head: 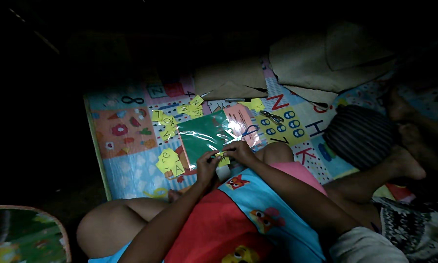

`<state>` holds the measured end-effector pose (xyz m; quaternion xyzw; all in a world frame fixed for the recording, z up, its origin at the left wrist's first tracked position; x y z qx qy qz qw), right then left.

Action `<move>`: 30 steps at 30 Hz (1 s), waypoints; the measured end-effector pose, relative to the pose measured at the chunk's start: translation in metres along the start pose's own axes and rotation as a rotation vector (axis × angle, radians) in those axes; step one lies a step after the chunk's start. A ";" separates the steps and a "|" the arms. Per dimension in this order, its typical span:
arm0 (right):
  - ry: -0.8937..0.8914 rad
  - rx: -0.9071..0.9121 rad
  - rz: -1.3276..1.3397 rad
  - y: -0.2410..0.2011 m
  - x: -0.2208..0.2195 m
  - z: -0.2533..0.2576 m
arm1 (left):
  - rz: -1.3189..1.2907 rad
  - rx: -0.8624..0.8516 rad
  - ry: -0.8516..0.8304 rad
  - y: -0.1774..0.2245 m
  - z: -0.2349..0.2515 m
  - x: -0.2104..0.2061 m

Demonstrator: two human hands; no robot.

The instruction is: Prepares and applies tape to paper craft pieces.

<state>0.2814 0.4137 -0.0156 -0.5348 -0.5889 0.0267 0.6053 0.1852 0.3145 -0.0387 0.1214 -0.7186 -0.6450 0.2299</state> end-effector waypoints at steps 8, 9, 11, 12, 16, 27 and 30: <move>-0.001 -0.002 0.005 -0.002 0.001 -0.001 | 0.021 0.012 -0.008 -0.001 0.001 0.000; -0.002 -0.001 0.008 -0.001 0.000 -0.001 | 0.026 0.013 -0.010 -0.002 0.001 0.000; 0.000 0.005 0.012 0.000 -0.001 0.000 | 0.036 0.018 -0.014 -0.003 0.001 -0.001; 0.002 0.008 0.013 0.000 -0.001 0.000 | 0.038 0.022 -0.017 -0.003 0.002 -0.001; -0.015 0.004 -0.004 -0.001 -0.002 0.000 | 0.031 0.042 -0.025 -0.005 0.003 -0.002; 0.099 0.164 0.037 -0.013 0.006 -0.002 | -0.014 0.086 -0.068 -0.008 0.004 -0.007; 0.095 0.122 0.106 -0.008 0.008 -0.001 | -0.049 0.118 -0.080 -0.011 0.005 -0.008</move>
Point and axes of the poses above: each hand's wrist, its own z-axis towards the middle knuckle, its own x-axis out of the back of the hand, y = z × x, the point moved 10 cm from there along z, towards the middle knuckle, and after that the axes turned 7 degrees about -z, right-handed, at the moved point
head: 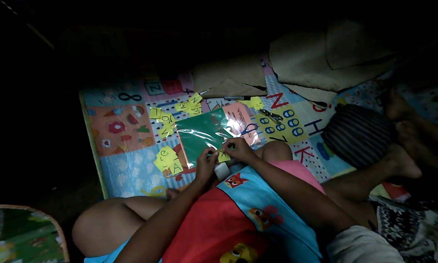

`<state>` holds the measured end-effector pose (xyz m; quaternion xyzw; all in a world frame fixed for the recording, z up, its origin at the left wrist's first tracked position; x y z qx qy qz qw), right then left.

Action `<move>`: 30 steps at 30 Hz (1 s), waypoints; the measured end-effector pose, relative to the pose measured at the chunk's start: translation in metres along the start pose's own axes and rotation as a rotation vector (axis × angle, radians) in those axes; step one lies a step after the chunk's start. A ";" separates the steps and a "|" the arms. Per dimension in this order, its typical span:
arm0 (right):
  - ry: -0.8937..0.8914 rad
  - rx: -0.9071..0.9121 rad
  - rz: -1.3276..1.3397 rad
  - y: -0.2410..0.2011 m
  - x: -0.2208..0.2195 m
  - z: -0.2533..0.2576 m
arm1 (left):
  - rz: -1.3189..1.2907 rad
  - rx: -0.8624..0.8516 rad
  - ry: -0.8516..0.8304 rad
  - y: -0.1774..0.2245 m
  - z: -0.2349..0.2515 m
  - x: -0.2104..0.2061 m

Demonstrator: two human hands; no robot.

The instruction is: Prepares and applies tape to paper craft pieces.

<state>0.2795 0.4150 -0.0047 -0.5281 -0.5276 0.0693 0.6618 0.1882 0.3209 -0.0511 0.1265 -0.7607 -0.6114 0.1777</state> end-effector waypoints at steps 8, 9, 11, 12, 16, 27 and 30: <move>-0.058 -0.057 -0.020 0.003 -0.003 0.002 | 0.028 0.023 -0.072 0.003 0.001 -0.006; -0.056 -0.072 -0.028 0.004 -0.003 0.002 | 0.033 0.031 -0.071 0.004 0.000 -0.006; -0.054 -0.096 -0.032 0.005 -0.002 0.002 | 0.034 0.044 -0.077 0.005 0.000 -0.007; -0.053 -0.101 -0.032 0.005 -0.002 0.002 | 0.030 0.039 -0.082 0.006 -0.001 -0.008; -0.063 -0.126 -0.028 0.003 -0.002 0.002 | -0.010 0.027 -0.084 0.008 -0.001 -0.009; -0.098 -0.098 -0.021 0.003 -0.003 0.003 | -0.109 0.120 -0.139 0.006 -0.005 -0.017; -0.088 -0.128 0.026 0.003 -0.002 0.003 | -0.085 0.108 -0.122 0.009 -0.005 -0.015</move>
Point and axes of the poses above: each hand's wrist, its own z-axis towards the middle knuckle, its own x-axis out of the back of the hand, y = z × x, the point moved 10 cm from there along z, towards the middle knuckle, and after that the axes turned 7 degrees about -z, right-handed, at the moved point
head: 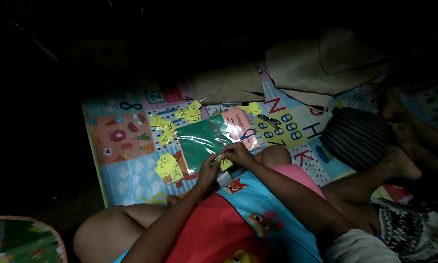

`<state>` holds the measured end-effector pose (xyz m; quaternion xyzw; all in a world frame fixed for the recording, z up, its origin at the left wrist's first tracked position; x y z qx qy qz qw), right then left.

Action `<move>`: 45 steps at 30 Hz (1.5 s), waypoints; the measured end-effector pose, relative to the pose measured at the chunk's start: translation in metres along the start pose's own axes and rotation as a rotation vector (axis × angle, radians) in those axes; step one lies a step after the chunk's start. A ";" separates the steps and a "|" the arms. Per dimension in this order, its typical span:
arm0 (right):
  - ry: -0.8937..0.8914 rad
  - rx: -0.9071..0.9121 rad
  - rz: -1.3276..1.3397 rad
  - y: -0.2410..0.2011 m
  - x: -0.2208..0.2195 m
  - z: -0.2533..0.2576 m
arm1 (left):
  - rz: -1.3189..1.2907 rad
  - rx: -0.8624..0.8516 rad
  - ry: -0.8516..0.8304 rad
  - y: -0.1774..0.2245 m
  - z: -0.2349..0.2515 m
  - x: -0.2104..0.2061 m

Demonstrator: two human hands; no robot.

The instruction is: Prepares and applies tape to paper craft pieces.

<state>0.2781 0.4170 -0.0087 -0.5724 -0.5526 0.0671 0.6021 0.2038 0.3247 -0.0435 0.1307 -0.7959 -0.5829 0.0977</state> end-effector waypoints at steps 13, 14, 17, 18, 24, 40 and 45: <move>-0.109 0.030 0.000 0.004 -0.012 0.005 | 0.129 -0.022 0.007 0.002 0.004 0.004; -0.102 0.030 -0.008 0.004 -0.011 0.005 | 0.124 -0.018 0.007 0.003 0.004 0.004; -0.067 0.039 -0.035 0.001 -0.009 0.006 | 0.145 -0.018 -0.002 0.003 0.004 0.002; -0.053 0.040 -0.045 0.000 -0.008 0.006 | 0.165 -0.021 -0.007 0.004 0.004 0.002; -0.030 0.005 -0.059 0.001 -0.008 0.005 | 0.160 0.015 0.012 0.003 0.006 0.006; -0.014 -0.094 0.098 0.011 0.000 0.006 | 0.121 0.063 0.083 -0.008 0.012 0.019; -0.246 -0.032 -0.158 0.014 -0.013 0.002 | 0.008 0.168 0.142 -0.017 0.010 0.027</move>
Point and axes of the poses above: each hand's wrist, its own z-axis towards the middle knuckle, its own x-axis out of the back of the hand, y = z × x, the point moved 10 cm from there along z, towards the middle knuckle, and after that the axes turned 7 degrees about -z, right-handed, at the moved point
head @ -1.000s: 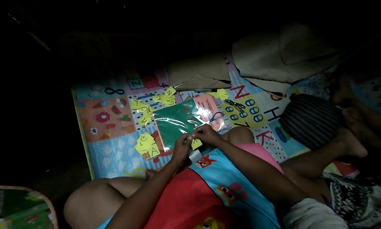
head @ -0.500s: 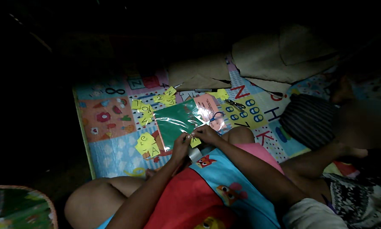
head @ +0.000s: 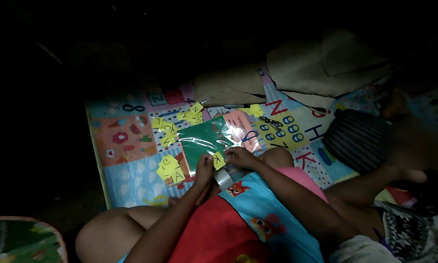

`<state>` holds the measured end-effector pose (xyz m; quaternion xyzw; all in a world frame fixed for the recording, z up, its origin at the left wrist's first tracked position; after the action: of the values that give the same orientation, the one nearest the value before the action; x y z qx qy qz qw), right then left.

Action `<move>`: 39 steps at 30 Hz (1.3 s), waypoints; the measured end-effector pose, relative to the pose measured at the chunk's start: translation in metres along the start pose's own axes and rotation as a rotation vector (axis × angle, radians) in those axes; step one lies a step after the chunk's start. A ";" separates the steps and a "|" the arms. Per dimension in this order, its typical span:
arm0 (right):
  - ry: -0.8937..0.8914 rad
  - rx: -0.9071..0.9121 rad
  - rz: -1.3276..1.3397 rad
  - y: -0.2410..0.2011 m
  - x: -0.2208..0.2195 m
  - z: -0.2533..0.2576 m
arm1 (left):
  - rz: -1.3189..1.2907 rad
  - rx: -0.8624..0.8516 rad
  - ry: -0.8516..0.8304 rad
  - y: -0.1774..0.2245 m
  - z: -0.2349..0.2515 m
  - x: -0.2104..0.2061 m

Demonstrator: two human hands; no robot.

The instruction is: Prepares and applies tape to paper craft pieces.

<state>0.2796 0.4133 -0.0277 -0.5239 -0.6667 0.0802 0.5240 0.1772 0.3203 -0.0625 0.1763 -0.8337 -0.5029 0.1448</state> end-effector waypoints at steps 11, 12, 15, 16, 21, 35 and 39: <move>-0.310 0.230 -0.327 -0.027 -0.054 -0.012 | -0.054 0.059 0.053 -0.015 0.005 0.007; -0.318 0.219 -0.341 -0.025 -0.055 -0.011 | -0.063 0.056 0.066 -0.016 0.006 0.009; -0.319 0.240 -0.351 -0.027 -0.056 -0.012 | -0.054 0.041 0.094 -0.020 0.010 0.014; -0.321 0.247 -0.353 -0.029 -0.056 -0.013 | -0.036 0.032 0.099 -0.020 0.012 0.016; -0.294 0.329 -0.331 -0.036 -0.053 -0.012 | 0.030 0.017 0.159 -0.018 0.017 0.033; -0.287 0.315 -0.381 -0.051 -0.054 -0.004 | -0.020 0.017 0.306 0.005 0.049 0.110; -0.295 0.348 -0.378 -0.055 -0.057 -0.005 | -0.011 0.044 0.283 0.010 0.068 0.119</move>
<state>0.2445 0.3424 -0.0244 -0.2753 -0.7976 0.1698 0.5092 0.0407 0.3260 -0.0771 0.2533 -0.8147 -0.4555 0.2543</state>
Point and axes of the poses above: each hand's wrist, its own z-axis towards the middle knuckle, its own x-axis out of the back of the hand, y = z × x, the point moved 10 cm from there along z, towards the middle knuckle, and after that the axes turned 7 degrees about -z, right-handed, at the moved point
